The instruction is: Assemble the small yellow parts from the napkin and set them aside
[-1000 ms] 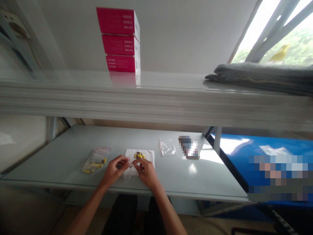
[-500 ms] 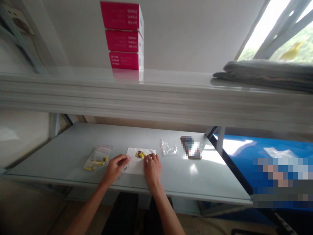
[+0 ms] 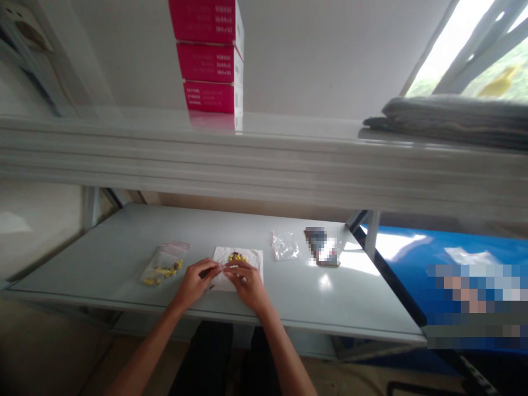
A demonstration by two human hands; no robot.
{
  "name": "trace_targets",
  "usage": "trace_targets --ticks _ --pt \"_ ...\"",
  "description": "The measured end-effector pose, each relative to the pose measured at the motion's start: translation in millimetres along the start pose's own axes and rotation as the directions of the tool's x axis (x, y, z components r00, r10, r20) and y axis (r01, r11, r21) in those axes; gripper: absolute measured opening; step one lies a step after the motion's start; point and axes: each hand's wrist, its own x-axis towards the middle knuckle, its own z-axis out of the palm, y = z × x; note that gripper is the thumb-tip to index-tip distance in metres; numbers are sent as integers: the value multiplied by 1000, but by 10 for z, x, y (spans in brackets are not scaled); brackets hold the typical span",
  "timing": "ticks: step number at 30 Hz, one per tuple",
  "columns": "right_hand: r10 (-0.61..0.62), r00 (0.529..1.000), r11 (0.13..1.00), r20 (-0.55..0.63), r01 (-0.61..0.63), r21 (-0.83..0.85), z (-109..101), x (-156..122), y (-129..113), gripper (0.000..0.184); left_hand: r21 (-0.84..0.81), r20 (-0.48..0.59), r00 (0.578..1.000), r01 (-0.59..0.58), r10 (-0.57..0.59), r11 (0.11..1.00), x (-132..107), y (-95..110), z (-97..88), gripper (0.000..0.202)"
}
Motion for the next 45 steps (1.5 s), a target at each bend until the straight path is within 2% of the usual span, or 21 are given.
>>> trace_targets --ticks 5,7,10,12,14,16,20,26,28,31,34,37,40,45 --pt "24 999 999 -30 -25 -29 0 -2 8 19 -65 -46 994 96 -99 993 -22 -37 10 27" --pt "32 999 999 -43 -33 -39 4 -6 -8 16 -79 -48 994 96 -100 992 -30 -35 8 30" --pt "36 997 997 -68 -41 -70 1 -17 -11 17 -51 -44 997 59 -62 997 -27 -3 -11 24" --pt "70 977 983 -204 -103 -154 -8 -26 28 20 -25 -47 998 32 -33 999 -17 28 -31 24" --pt "97 921 935 -377 -214 -282 -18 -35 100 23 -12 -44 999 21 -21 1000 -8 57 -46 28" --pt "82 891 863 -447 -287 -415 -19 -44 182 25 -8 -37 999 23 -23 1000 -3 72 -51 31" --pt "19 930 768 -368 -249 -590 6 -58 280 26 -13 -70 997 36 -37 999 -13 49 -33 31" --pt "36 952 726 -304 -234 -647 21 -48 246 23 -30 -94 986 134 -137 990 -29 -51 3 27" --pt "37 950 755 -310 -230 -614 9 -31 200 22 -32 -91 985 147 -149 989 -26 -67 7 26" --pt "3 953 873 -303 -150 -463 -10 -3 99 16 -31 -69 986 150 -152 988 -19 -60 6 25" --pt "-40 979 960 -199 -18 -281 -12 10 9 11 -28 -11 991 131 -131 991 -14 -34 -3 25" --pt "-44 994 983 -101 25 -183 6 3 -21 9 -34 38 993 111 -109 993 -14 -13 -13 27" --pt "-28 998 994 -60 21 -104 16 -6 -5 11 -52 64 991 118 -115 992 -15 -17 -14 29" --pt "-27 1000 998 8 27 -64 2 1 16 21 -104 20 991 134 -133 985 -11 -34 -2 33"
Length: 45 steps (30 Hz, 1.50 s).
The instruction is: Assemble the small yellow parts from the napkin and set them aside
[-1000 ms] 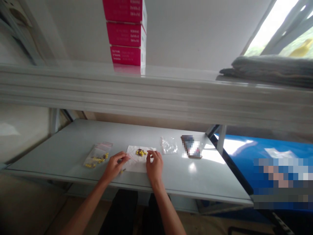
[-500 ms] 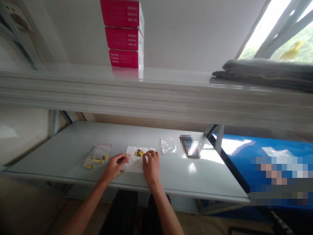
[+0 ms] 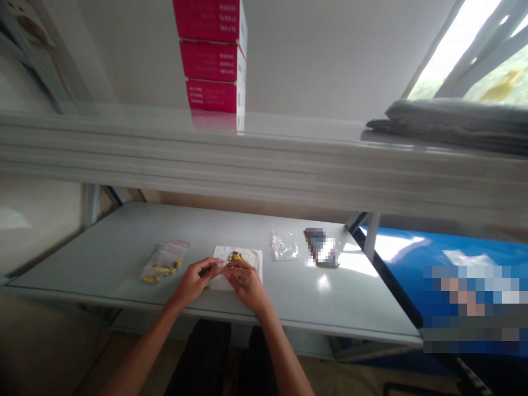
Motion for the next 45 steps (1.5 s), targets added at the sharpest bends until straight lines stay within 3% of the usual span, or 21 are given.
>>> trace_targets --ticks 8,11,14,19,28,35,40,45 --pt "48 998 999 46 -48 -3 -3 -17 -38 23 -10 -48 999 -11 11 1000 -13 26 -10 27" --pt "78 994 994 -77 -83 -68 -4 -26 11 27 10 -75 997 10 -9 1000 -13 13 -15 28" --pt "70 976 961 -207 -122 -248 11 -31 113 30 14 -70 997 32 -31 999 -12 12 -23 33" --pt "57 987 871 -148 -122 -475 51 -31 181 39 -1 -78 997 19 -19 1000 -17 24 -36 39" --pt "101 977 843 -190 -185 -505 60 -41 199 28 46 -79 997 -4 8 999 -39 49 -30 39" --pt "103 973 862 -206 -191 -469 60 -17 165 19 74 -55 998 -25 29 997 -40 66 -27 37" --pt "21 991 984 -133 -43 -171 45 -18 33 13 116 20 995 -103 101 988 -24 81 -7 33" --pt "-2 999 1000 -36 1 -21 36 -31 -5 12 104 71 988 -147 140 984 -12 91 5 30"
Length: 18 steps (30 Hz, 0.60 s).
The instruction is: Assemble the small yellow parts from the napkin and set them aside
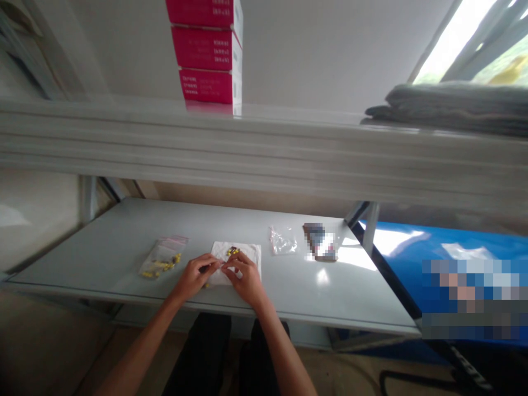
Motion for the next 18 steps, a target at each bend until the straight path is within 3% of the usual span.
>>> trace_targets --ticks 6,9,11,14,18 --pt "-31 999 999 29 31 -12 -10 12 19 23 -37 -48 999 18 -20 999 8 -13 -22 32" --pt "34 991 981 -130 -58 -187 -16 6 54 34 -38 -118 991 52 -56 998 2 -43 -30 35" --pt "73 974 921 -214 -148 -360 -11 -1 93 37 -43 -146 986 76 -81 996 -7 -58 -31 36" --pt "104 978 824 -182 -188 -534 7 -3 133 35 -46 -154 983 96 -102 994 -21 -57 -28 36" --pt "132 979 786 -156 -199 -586 27 2 125 28 -14 -152 984 93 -94 996 -19 -31 -24 34"
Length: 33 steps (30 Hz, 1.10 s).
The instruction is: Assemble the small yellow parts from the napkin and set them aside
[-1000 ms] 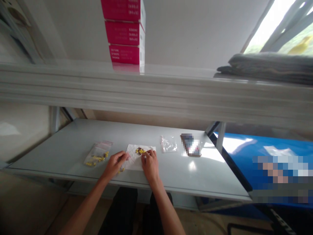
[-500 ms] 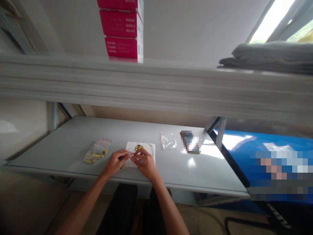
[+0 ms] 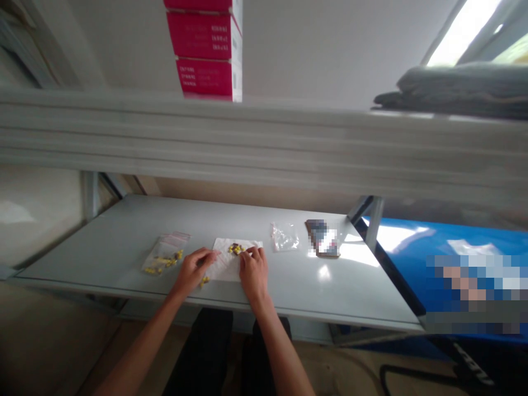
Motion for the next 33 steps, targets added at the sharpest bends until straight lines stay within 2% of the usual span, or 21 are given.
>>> trace_targets --ticks 4,7,10,12,15,22,25,30,33 --pt "19 1000 998 -12 -18 53 -12 1 -13 26 34 15 1000 -25 24 999 12 -5 13 32" --pt "18 998 974 -63 -3 225 -40 1 -30 20 48 24 998 -56 55 997 15 -19 32 31" --pt "-36 998 876 -55 58 478 -82 -8 -68 15 51 78 993 -93 89 994 17 1 47 31" --pt "-90 996 820 1 74 567 -104 -18 -92 15 32 139 984 -118 112 993 18 33 49 31" --pt "-97 991 800 93 22 599 -123 -26 -106 13 2 154 981 -121 120 993 14 73 43 31" --pt "-139 970 749 201 -30 662 -162 -23 -122 21 -7 64 994 -87 87 996 4 21 43 31" --pt "-119 980 738 159 -20 675 -157 -15 -125 16 -22 19 998 -66 67 998 7 6 41 28" --pt "-54 998 757 -10 47 652 -148 -3 -91 17 -38 -6 999 -35 34 999 6 22 33 31" --pt "-30 999 736 14 13 677 -129 -9 -73 28 -67 29 999 -20 22 998 2 19 36 30"
